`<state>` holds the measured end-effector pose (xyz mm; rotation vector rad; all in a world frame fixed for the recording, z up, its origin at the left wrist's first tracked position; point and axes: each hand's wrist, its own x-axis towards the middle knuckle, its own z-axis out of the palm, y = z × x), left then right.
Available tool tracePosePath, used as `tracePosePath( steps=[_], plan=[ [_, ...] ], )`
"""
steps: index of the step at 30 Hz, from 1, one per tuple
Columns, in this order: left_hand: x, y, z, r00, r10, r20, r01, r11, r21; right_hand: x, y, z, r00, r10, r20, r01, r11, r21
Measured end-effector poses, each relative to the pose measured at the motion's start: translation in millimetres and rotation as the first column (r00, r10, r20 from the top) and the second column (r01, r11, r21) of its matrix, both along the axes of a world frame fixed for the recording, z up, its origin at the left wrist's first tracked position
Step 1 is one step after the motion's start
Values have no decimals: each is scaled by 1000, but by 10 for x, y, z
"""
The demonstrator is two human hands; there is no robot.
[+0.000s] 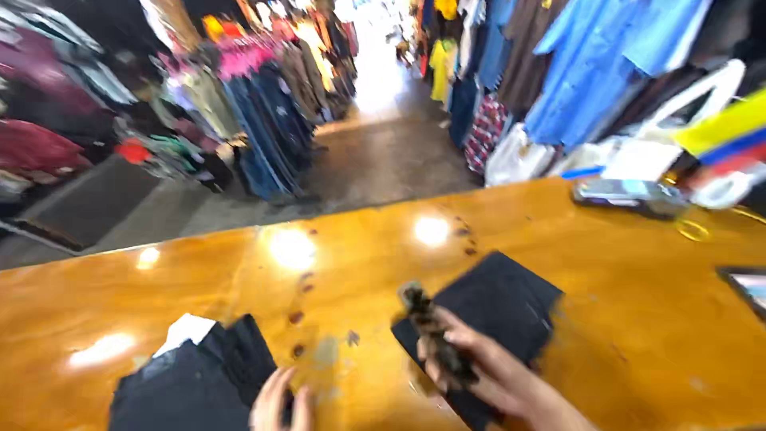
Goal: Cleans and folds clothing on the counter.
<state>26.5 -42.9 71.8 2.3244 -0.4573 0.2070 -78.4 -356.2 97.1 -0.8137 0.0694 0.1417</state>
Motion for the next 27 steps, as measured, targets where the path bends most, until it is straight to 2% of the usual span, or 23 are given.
tracePosePath(
  steps=[1,2,3,4,5,6,7,8,10,13,15,18,20,23,25,27],
  plan=[
    [-165,-420,-82,994,-110,-19,109,993,-38,-219,-188,24,987,-151,-48,148,987,-61],
    [-334,-813,-170,982,-187,-38,184,981,-67,-420,-380,56,939,-331,-97,308,931,-198],
    [-495,-1161,-249,970,-234,-60,228,969,-89,-596,-585,65,859,-501,-106,418,805,-421],
    [-631,-1486,-303,963,-257,-82,249,964,-89,-730,-817,52,767,-638,-71,432,595,-677],
    [-764,-1772,-324,956,-271,-110,266,962,-58,-821,-1074,26,706,-708,-32,333,372,-866],
    [-891,-2012,-345,948,-299,-114,300,954,-8,-842,-1323,-36,664,-748,7,213,180,-960],
    [-996,-2236,-368,935,-347,-79,351,935,43,-822,-1541,-127,644,-764,43,123,48,-991],
    [-1090,-2450,-392,915,-404,-28,404,910,92,-776,-1727,-216,635,-771,54,66,-15,-998],
    [-1258,-2809,-474,864,-502,34,487,850,201,-662,-1932,-333,646,-763,-21,-43,-9,-999],
    [-1323,-3128,-590,830,-556,-37,529,765,367,-524,-2002,-475,659,-738,-144,-185,27,-982],
    [-1311,-3180,-626,829,-559,-22,533,777,336,-496,-2030,-490,646,-740,-187,-208,66,-976],
    [-1280,-3079,-608,847,-515,130,495,854,159,-595,-2038,-498,626,-757,-187,-104,156,-982],
    [-1126,-2865,-355,885,-424,194,423,905,49,-748,-1999,-519,578,-801,-153,35,212,-977],
    [-687,-2338,216,904,-201,376,267,954,-133,-1107,-1808,-506,441,-897,-40,243,163,-956],
    [-472,-1989,415,945,1,328,134,911,-390,-1403,-1696,-516,358,-933,31,350,103,-931],
    [-344,-1769,356,977,152,150,-19,763,-647,-1635,-1701,-562,271,-962,31,397,82,-914]
  ],
)
